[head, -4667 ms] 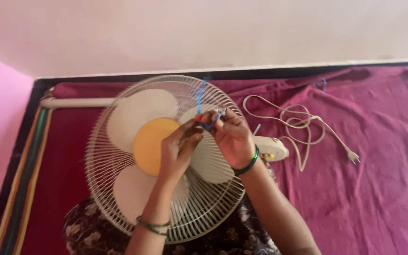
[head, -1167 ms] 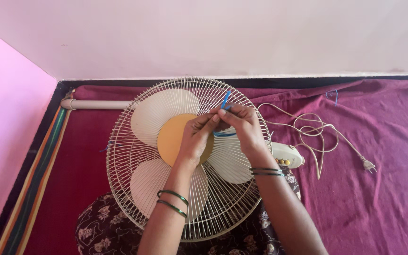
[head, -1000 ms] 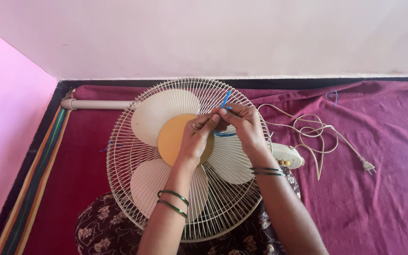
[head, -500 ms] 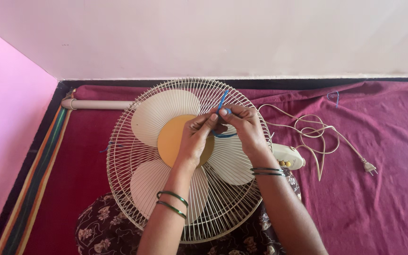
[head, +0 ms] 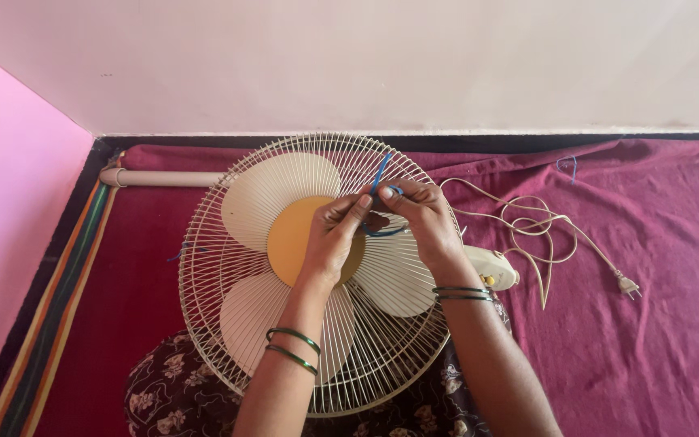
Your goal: The person sits on the floor and secures the front grill of a white electric fan using blue zip ties. They thread the ties through the grill and tighten them by hand.
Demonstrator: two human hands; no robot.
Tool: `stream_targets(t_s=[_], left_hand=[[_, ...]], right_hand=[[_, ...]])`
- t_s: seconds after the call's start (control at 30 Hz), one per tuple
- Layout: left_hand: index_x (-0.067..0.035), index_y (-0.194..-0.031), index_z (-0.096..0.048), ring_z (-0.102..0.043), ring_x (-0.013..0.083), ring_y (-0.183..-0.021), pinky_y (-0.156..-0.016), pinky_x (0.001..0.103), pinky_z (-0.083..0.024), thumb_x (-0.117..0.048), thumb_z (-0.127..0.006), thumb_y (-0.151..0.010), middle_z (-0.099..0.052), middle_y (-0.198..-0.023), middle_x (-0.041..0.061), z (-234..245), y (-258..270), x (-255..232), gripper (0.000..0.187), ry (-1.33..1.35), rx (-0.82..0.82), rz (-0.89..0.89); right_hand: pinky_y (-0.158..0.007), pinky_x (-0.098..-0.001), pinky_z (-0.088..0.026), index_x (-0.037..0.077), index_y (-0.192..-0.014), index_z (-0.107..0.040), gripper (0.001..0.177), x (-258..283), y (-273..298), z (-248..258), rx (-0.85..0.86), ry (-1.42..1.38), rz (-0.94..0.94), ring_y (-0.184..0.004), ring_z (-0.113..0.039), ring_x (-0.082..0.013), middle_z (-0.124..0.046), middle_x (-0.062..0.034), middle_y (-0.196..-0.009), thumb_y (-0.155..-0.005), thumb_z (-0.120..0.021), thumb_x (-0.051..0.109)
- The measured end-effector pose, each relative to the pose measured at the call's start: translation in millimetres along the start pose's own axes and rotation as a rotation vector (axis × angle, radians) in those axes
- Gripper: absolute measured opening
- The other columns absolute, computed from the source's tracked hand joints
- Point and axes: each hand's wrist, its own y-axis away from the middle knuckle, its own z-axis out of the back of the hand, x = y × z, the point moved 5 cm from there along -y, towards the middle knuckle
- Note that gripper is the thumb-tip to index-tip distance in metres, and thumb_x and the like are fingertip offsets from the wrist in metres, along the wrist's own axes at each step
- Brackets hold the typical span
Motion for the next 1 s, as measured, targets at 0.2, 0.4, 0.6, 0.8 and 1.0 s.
stream_targets(t_s=[0.2, 0.4, 0.6, 0.8, 1.0], left_hand=[[0.002, -0.123, -0.072, -0.073, 0.0177, -0.086, -0.08, 0.032, -0.058, -0.025, -0.065, -0.102, -0.078, -0.097, 0.01, 0, 1, -4, 0.035, 0.027, 0.0, -0.014], [0.0, -0.12, -0.073, -0.074, 0.0175, -0.086, -0.08, 0.032, -0.06, -0.02, -0.068, -0.098, -0.078, -0.098, 0.01, -1, 3, -8, 0.03, 0.04, 0.0, 0.005], [0.004, -0.112, -0.075, -0.074, 0.0194, -0.085, -0.078, 0.032, -0.059, -0.015, -0.069, -0.1, -0.078, -0.099, 0.013, 1, 0, -4, 0.023, -0.028, -0.017, -0.043], [0.004, -0.116, -0.073, -0.075, 0.0202, -0.086, -0.08, 0.035, -0.062, -0.015, -0.066, -0.1, -0.077, -0.102, 0.013, 2, 0, 1, 0.026, 0.099, -0.001, -0.004], [0.004, -0.127, -0.067, -0.074, 0.0219, -0.092, -0.086, 0.036, -0.061, -0.007, -0.068, -0.098, -0.075, -0.106, 0.014, -1, 0, -2, 0.031, 0.048, 0.079, -0.056]], right_hand=[[-0.075, -0.0271, -0.056, -0.001, -0.104, -0.077, 0.019, -4, -1, 0, -0.032, -0.05, -0.027, -0.078, -0.071, -0.0118, -0.078, -0.0067, -0.087, -0.098, -0.067, 0.014], [-0.076, -0.026, -0.054, -0.002, -0.107, -0.079, 0.02, -6, -7, 5, -0.049, 0.129, 0.076, -0.081, -0.067, -0.0099, -0.075, -0.0054, -0.085, -0.1, -0.068, 0.013], [-0.079, -0.0257, -0.056, 0.0, -0.111, -0.077, 0.021, -9, -7, 4, -0.014, 0.169, 0.039, -0.088, -0.069, -0.0086, -0.077, -0.0037, -0.092, -0.098, -0.067, 0.014], [-0.081, -0.0239, -0.057, -0.001, -0.111, -0.077, 0.022, 0, -4, -1, -0.035, 0.121, 0.063, -0.088, -0.071, -0.0089, -0.078, -0.004, -0.093, -0.099, -0.066, 0.015], [-0.072, -0.0237, -0.055, 0.0, -0.111, -0.078, 0.023, 7, -7, -4, -0.074, 0.256, 0.027, -0.082, -0.068, -0.0076, -0.077, -0.0037, -0.089, -0.098, -0.067, 0.015]])
